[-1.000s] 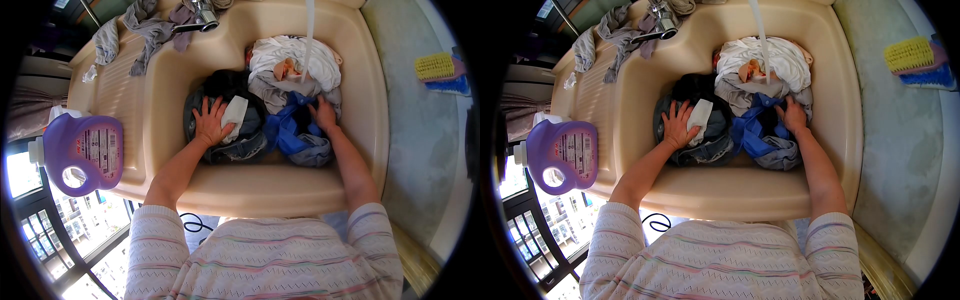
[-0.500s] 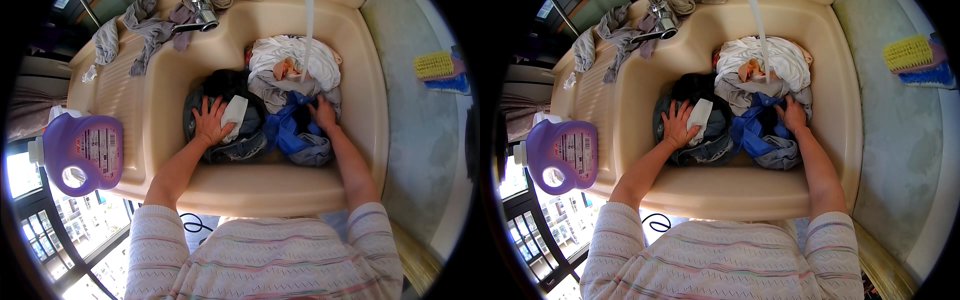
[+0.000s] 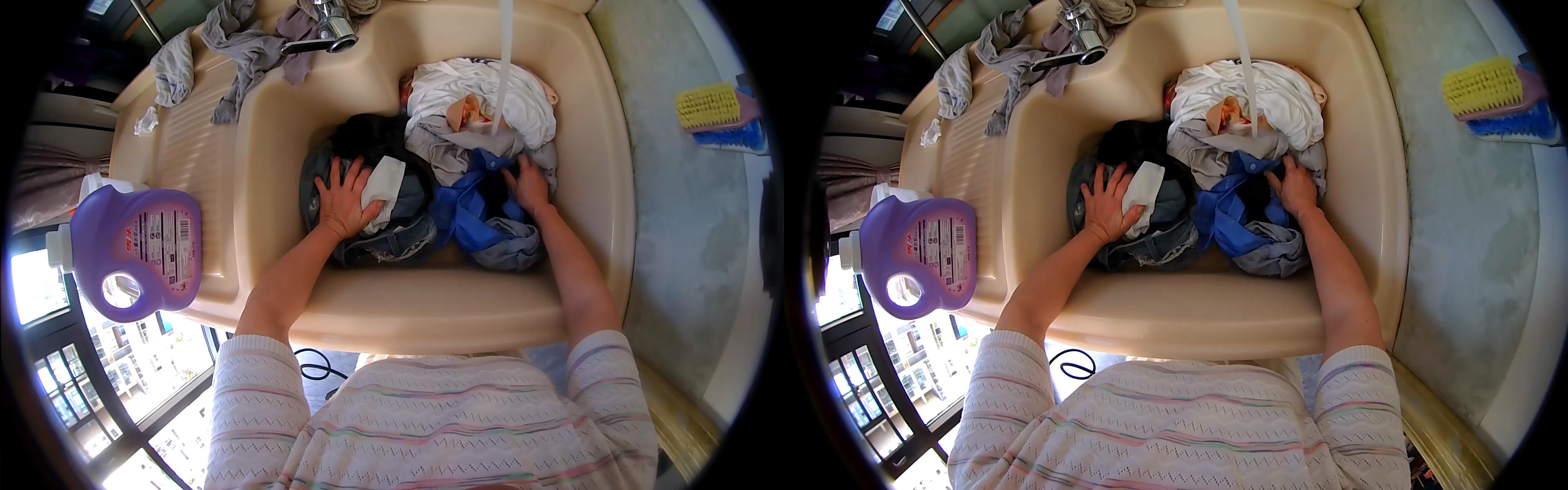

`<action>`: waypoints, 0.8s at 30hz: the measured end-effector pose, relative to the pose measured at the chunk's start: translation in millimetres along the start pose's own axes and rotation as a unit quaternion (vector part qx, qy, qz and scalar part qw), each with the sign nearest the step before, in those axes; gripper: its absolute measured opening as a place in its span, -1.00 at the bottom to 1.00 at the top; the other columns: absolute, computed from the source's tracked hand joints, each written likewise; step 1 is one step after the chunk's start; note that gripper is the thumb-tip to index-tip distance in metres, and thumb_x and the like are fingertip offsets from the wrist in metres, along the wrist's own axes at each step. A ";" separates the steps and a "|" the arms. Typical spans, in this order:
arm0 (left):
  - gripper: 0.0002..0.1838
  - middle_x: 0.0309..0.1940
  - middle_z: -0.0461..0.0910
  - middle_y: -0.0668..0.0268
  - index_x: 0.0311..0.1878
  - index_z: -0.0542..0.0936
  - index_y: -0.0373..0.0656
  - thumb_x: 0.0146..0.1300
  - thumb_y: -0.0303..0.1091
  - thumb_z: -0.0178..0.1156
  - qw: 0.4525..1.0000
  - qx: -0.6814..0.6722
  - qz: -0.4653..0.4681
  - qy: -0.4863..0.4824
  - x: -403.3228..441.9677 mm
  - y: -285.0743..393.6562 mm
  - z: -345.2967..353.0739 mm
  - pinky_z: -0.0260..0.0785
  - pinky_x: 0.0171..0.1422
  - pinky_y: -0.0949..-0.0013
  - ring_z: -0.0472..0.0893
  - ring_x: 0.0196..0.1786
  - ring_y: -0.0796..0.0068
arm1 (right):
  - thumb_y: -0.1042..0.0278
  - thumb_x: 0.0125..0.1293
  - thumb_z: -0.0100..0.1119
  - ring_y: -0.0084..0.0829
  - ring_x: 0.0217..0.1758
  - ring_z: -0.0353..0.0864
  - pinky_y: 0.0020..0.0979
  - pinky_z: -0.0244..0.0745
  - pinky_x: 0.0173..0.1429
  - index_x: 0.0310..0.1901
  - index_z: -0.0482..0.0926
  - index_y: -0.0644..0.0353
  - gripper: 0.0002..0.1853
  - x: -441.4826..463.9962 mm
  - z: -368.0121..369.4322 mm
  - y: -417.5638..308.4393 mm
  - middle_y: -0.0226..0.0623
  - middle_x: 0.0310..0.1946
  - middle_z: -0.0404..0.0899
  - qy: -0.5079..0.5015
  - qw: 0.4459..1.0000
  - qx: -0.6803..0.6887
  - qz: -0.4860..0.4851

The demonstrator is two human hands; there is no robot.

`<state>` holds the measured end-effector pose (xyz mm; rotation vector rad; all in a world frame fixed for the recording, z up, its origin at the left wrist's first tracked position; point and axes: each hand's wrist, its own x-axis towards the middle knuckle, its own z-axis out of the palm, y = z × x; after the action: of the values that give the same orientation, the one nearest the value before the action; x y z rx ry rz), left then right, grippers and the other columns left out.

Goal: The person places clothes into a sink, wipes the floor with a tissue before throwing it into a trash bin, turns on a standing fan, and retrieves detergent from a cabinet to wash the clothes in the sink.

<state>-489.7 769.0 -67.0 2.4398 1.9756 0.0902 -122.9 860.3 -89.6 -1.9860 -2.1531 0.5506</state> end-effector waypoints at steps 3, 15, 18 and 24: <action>-0.29 0.31 0.13 0.32 0.18 0.33 0.01 0.01 0.22 -0.01 1.000 -0.006 0.001 0.010 -0.2 -1.2 2.9 -0.03 0.05 -0.38 0.04 0.32 -0.04 | 0.00 0.13 0.17 0.04 -0.09 0.49 -0.08 0.41 -0.05 -0.01 0.36 0.14 -0.51 0.2 -0.5 -0.5 0.08 -0.17 0.48 -0.004 1.000 -0.002 0.004; -0.31 0.31 0.13 0.30 0.18 0.32 -0.03 0.04 0.21 -0.04 1.000 0.000 0.002 0.000 0.5 0.3 -1.4 -0.02 0.07 -0.33 0.05 0.32 -0.05 | -0.02 0.13 0.16 0.04 -0.07 0.49 -0.08 0.41 -0.03 0.00 0.36 0.13 -0.49 0.6 0.3 0.6 0.09 -0.16 0.48 -0.011 1.000 0.000 0.009; -0.31 0.31 0.13 0.30 0.18 0.32 -0.03 0.04 0.21 -0.04 1.000 0.002 0.003 0.001 0.1 -0.5 0.6 -0.02 0.06 -0.33 0.05 0.32 -0.05 | -0.02 0.13 0.16 0.04 -0.07 0.48 -0.08 0.41 -0.03 0.00 0.36 0.13 -0.50 0.7 -1.1 -1.1 0.09 -0.15 0.47 -0.020 1.000 0.001 0.020; -0.31 0.31 0.13 0.30 0.17 0.32 -0.03 0.05 0.22 -0.04 1.000 0.001 0.004 0.002 0.2 -0.7 0.8 -0.02 0.06 -0.34 0.05 0.32 -0.06 | -0.01 0.13 0.17 0.04 -0.06 0.48 -0.08 0.41 -0.02 0.00 0.36 0.12 -0.51 0.5 0.3 0.2 0.09 -0.14 0.47 -0.007 1.000 -0.005 0.009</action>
<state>-490.3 769.4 -67.9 2.4509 1.9690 0.0946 -122.9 860.8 -90.0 -2.0147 -2.1526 0.5589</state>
